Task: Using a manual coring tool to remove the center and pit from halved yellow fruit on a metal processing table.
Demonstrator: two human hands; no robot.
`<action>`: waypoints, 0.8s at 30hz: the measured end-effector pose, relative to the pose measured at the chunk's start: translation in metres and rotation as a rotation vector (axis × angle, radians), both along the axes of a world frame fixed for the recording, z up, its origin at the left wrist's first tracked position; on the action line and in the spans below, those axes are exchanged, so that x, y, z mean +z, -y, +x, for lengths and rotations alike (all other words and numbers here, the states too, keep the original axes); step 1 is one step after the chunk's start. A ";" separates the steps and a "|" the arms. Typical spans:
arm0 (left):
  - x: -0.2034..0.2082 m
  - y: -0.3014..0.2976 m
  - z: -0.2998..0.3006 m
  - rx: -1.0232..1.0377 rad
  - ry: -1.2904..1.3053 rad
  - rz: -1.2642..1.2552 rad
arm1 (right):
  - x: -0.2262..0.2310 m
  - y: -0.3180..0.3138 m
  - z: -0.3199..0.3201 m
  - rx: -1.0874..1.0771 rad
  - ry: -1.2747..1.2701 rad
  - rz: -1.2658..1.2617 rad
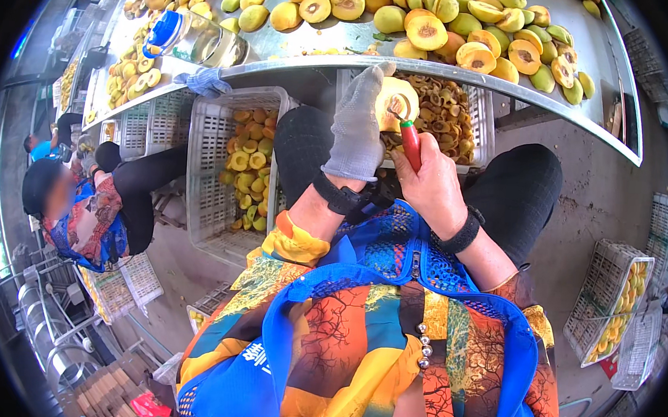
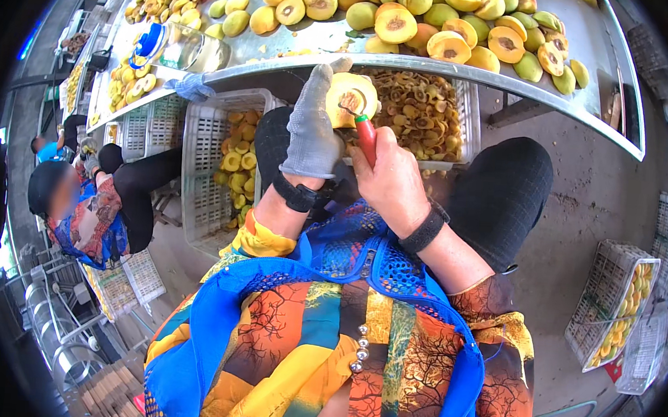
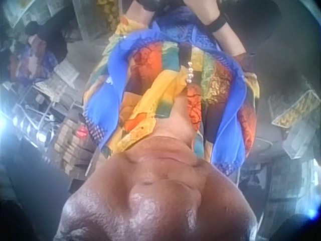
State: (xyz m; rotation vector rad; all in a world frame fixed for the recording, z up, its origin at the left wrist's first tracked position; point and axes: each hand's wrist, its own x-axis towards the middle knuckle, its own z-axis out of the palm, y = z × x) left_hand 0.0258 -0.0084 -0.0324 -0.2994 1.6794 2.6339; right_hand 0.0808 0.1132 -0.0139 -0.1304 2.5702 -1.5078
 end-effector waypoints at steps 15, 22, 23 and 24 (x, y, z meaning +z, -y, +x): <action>-0.008 0.027 -0.027 -0.824 -0.501 -0.523 | -0.021 -0.025 -0.001 0.222 0.105 -0.077; -0.004 -0.008 -0.005 -0.115 0.014 -0.127 | -0.009 -0.014 -0.003 0.143 0.369 -0.347; -0.009 -0.008 -0.007 -0.110 0.013 -0.128 | -0.005 -0.015 -0.003 0.148 0.369 -0.347; -0.015 -0.007 -0.008 -0.141 0.095 -0.037 | 0.001 -0.016 -0.003 0.159 0.441 -0.372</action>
